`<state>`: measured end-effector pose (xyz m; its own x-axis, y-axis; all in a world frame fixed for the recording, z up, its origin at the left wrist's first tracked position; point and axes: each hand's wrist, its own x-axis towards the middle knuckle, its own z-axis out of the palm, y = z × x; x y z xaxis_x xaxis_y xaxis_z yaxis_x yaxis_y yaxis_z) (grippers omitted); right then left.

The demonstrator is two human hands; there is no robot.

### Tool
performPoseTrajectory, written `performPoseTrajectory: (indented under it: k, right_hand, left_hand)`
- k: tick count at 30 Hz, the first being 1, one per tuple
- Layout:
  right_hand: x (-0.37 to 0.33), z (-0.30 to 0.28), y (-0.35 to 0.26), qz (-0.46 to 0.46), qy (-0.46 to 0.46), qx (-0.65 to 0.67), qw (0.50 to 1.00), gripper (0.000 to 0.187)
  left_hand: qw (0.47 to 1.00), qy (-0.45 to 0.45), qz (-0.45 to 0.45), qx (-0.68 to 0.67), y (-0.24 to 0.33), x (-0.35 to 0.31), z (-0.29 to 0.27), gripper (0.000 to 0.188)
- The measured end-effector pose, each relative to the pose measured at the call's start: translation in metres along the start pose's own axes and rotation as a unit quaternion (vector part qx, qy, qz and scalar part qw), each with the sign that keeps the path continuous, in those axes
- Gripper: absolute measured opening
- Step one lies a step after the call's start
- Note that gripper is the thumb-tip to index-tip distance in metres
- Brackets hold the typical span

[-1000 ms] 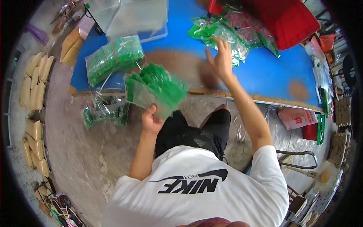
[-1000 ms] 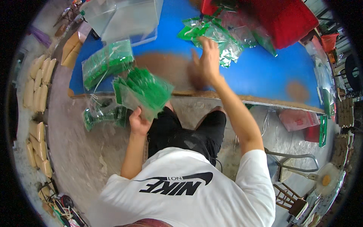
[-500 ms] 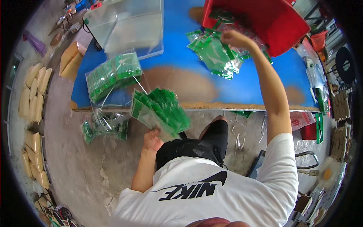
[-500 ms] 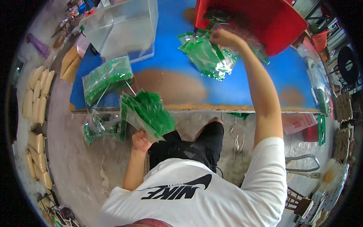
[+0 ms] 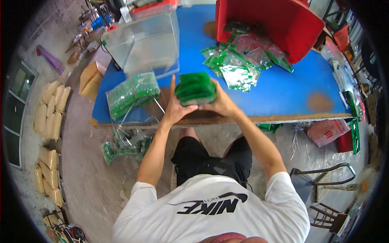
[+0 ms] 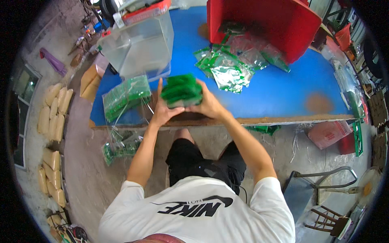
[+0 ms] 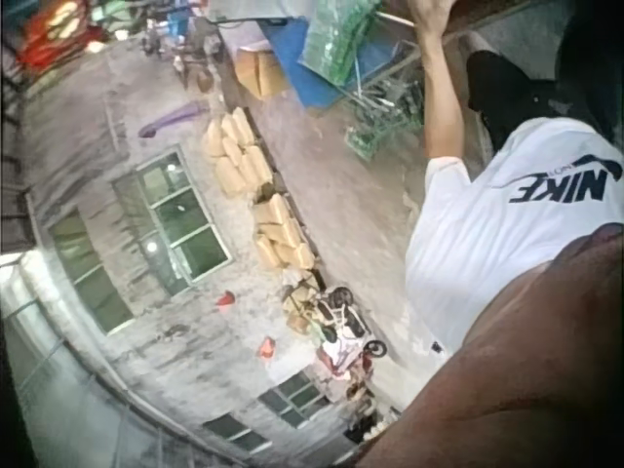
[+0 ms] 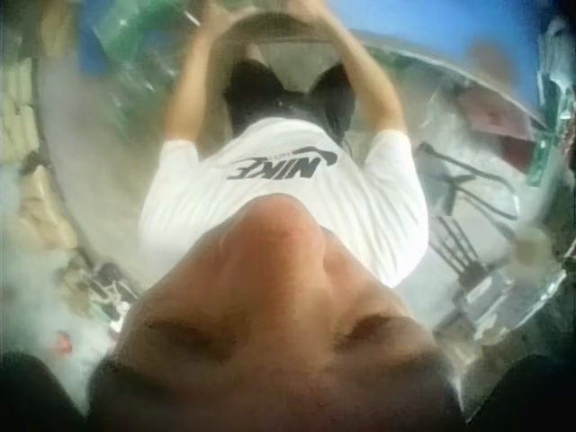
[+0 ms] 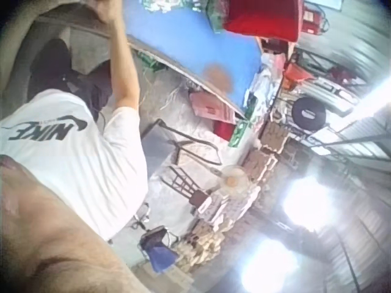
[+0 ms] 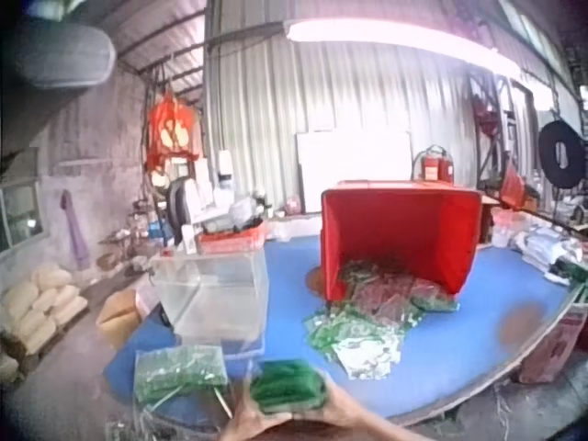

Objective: Sorting small green plastic packets and placing them into a larger plastic bag.

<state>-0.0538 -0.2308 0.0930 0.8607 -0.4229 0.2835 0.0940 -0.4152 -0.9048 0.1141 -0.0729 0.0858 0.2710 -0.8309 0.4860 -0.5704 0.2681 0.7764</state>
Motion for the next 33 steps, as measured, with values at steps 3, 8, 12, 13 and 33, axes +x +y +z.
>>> performPoseTrajectory:
  k: [3,8,12,13,33]
  right_hand:
    - [-0.011,0.015,0.020,0.024,0.014,-0.035,0.999,0.109]
    - [-0.011,0.016,0.005,-0.035,0.033,-0.049,0.998,0.109]
    - [-0.005,0.018,0.001,-0.030,0.035,-0.076,0.996,0.112]
    - [-0.007,0.019,0.000,-0.045,0.044,-0.088,0.994,0.112]
    - [-0.010,0.012,0.020,-0.005,-0.004,-0.103,0.995,0.098]
  left_hand:
    - [0.988,0.024,-0.036,-0.150,-0.022,-0.006,0.008,0.127]
    - [0.947,0.035,-0.116,-0.297,-0.004,0.002,0.012,0.128]
    - [0.943,0.035,-0.090,-0.319,0.001,0.007,0.017,0.120]
    - [0.943,0.036,-0.091,-0.318,0.001,0.006,0.016,0.120]
    - [0.975,0.010,-0.115,-0.192,-0.018,-0.003,0.024,0.108]
